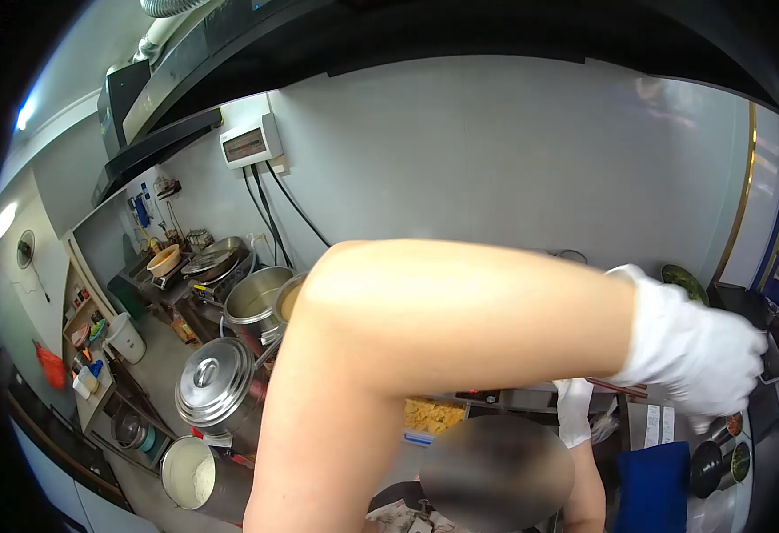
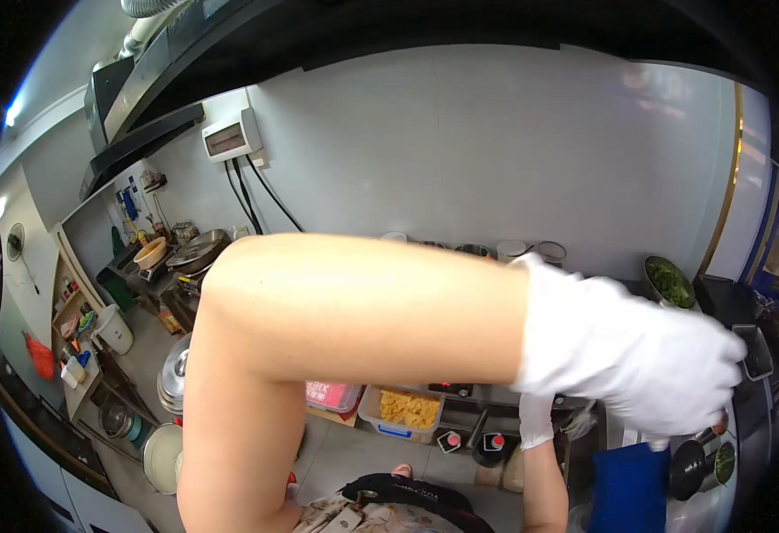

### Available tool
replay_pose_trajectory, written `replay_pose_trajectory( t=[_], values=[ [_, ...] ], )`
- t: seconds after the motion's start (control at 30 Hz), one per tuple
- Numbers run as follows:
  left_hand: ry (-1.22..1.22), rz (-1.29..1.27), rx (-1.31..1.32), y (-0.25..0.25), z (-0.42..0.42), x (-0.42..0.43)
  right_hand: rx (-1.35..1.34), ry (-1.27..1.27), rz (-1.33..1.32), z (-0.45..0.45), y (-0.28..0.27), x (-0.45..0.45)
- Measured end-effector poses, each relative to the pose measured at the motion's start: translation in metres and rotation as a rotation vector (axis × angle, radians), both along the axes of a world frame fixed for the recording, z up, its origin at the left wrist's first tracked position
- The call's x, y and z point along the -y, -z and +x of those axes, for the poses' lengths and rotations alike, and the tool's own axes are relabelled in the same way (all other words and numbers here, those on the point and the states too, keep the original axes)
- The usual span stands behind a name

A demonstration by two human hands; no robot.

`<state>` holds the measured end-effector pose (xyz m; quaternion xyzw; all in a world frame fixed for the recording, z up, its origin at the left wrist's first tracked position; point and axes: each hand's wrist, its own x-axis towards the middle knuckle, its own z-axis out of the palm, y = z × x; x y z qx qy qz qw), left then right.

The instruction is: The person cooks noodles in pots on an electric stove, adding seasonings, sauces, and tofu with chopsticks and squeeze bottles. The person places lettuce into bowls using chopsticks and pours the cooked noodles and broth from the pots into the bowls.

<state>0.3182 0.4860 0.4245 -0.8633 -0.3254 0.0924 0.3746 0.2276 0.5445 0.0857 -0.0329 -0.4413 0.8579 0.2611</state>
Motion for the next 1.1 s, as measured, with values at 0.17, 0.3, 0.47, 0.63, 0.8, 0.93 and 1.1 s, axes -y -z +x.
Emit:
replay_pose_trajectory(
  t=[0.17, 0.3, 0.47, 0.63, 0.8, 0.93, 1.1],
  values=[
    [-0.195, -0.044, 0.324, 0.115, -0.072, 0.089, -0.033, -0.022, 0.274, -0.010, 0.002, -0.006],
    [-0.626, -0.205, 0.337, 0.195, -0.122, 0.224, 0.075, -0.021, 0.144, -0.012, -0.030, 0.008],
    [-1.206, -0.426, 0.552, 0.264, -0.149, 0.343, 0.108, 0.088, 0.245, -0.037, -0.016, 0.009],
    [-1.277, -0.162, 0.899, 0.326, -0.185, 0.400, 0.092, 0.197, 0.501, -0.086, 0.000, 0.023],
    [-1.318, 0.031, 1.440, 0.411, -0.224, 0.420, 0.281, 0.341, 0.858, -0.159, 0.024, 0.053],
    [-1.239, 0.048, 1.719, 0.459, -0.254, 0.410, 0.389, 0.370, 0.805, -0.215, 0.064, 0.075],
    [-1.158, 0.033, 2.408, 0.491, -0.292, 0.378, 0.461, 0.294, 0.797, -0.224, 0.074, 0.094]
  ],
)
